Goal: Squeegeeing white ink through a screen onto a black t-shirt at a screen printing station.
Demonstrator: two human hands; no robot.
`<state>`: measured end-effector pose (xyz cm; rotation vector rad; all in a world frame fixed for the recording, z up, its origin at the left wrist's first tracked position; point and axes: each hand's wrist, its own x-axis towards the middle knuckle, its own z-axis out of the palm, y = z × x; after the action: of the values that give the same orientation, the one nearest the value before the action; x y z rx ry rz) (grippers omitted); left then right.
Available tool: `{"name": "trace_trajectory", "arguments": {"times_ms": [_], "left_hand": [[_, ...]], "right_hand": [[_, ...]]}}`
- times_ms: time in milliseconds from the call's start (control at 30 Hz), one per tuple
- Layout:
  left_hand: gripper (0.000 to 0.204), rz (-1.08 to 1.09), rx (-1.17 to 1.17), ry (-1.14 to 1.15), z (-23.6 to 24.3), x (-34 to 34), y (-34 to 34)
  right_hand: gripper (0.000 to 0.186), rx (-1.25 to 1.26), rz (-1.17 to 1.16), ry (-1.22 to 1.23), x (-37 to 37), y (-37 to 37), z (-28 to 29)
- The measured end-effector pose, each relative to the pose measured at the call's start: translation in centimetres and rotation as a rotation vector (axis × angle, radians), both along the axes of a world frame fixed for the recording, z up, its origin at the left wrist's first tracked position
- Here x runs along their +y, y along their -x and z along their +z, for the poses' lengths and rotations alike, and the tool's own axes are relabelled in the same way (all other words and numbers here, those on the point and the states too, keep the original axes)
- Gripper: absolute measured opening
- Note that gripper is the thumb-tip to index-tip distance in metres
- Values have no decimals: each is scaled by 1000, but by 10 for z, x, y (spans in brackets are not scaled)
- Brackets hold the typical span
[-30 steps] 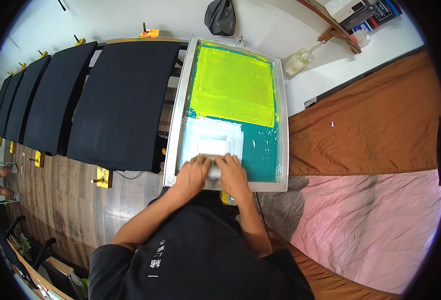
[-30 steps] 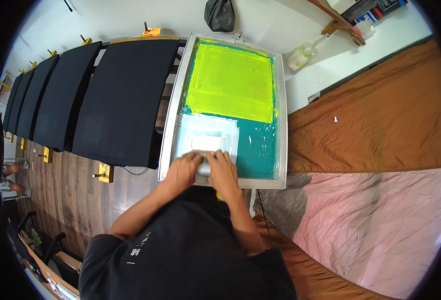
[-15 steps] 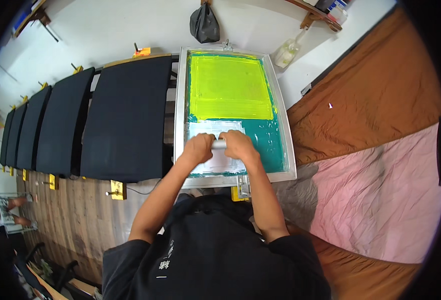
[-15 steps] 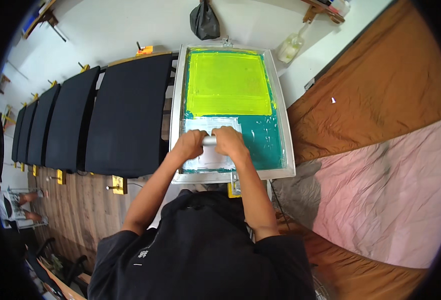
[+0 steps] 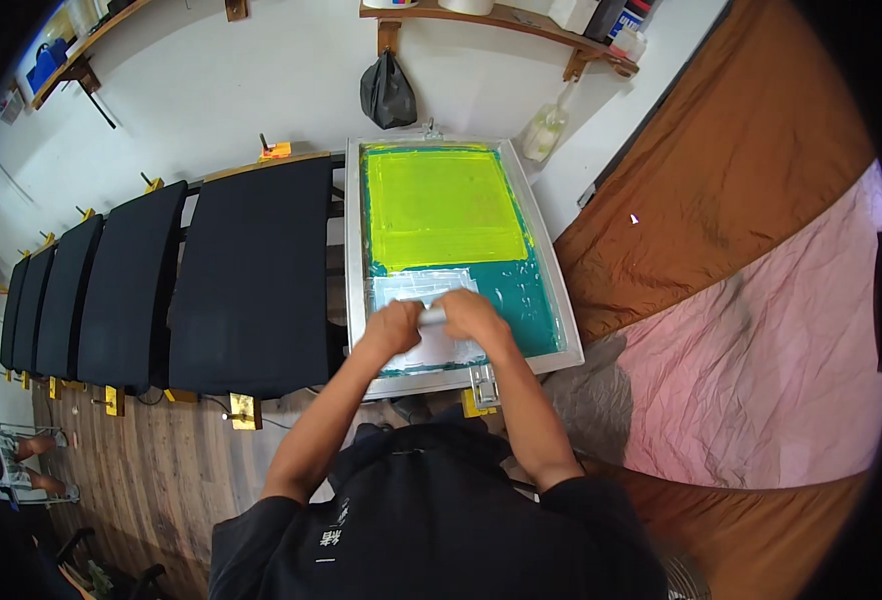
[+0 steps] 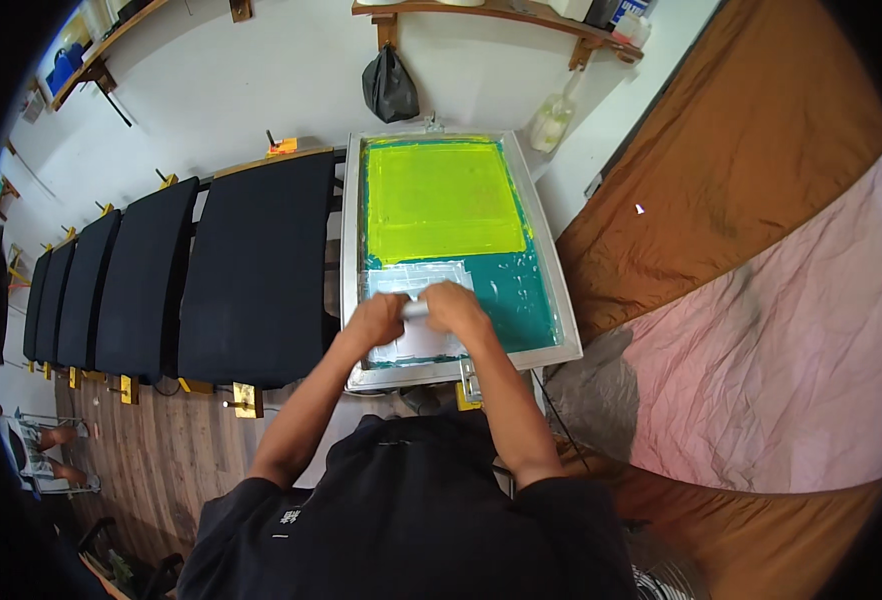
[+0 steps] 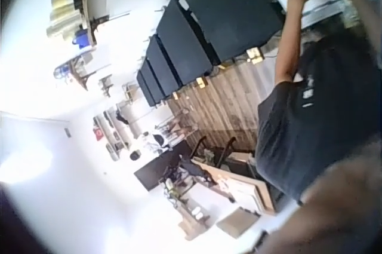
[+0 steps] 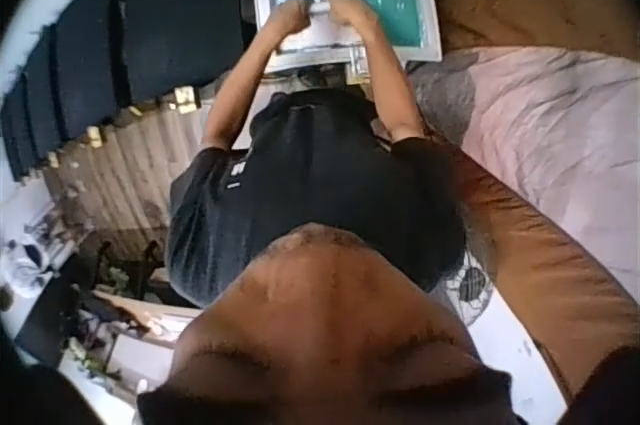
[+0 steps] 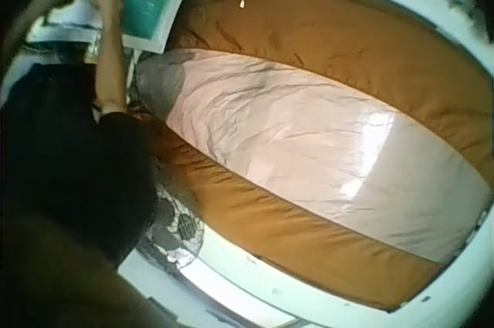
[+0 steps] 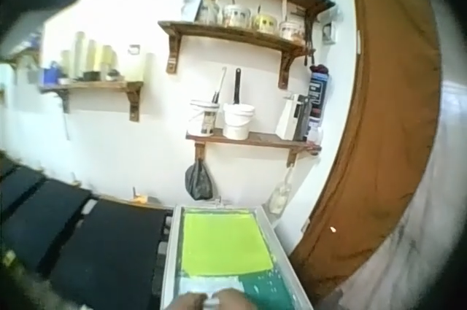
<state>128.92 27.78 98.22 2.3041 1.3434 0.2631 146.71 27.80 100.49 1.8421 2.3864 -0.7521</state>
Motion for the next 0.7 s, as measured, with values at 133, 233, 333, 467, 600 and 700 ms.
{"name": "trace_trajectory", "arguments": {"times_ms": [133,233,333,467,600,700], "left_hand": [[23,-16,28,-56,-12,25,10],[23,-25,-97,-163,-20,0,22],[26,-1,-170,-206,-28,-46,28],[25,-66,-110,-119,-11,-103,48],[24,-114,-14,-79,11,-65,46],[24,-15,26,-54,7,-17,18]], "right_hand": [[38,-63,-86,70,19,21,8],[40,27,-90,-58,-8,27,-10],[43,64,-155,-144,-59,38,-14],[46,89,-175,-103,-117,54,-8],[38,111,-74,-52,-83,45,11],[36,16,-84,45,-26,23,11]]}}
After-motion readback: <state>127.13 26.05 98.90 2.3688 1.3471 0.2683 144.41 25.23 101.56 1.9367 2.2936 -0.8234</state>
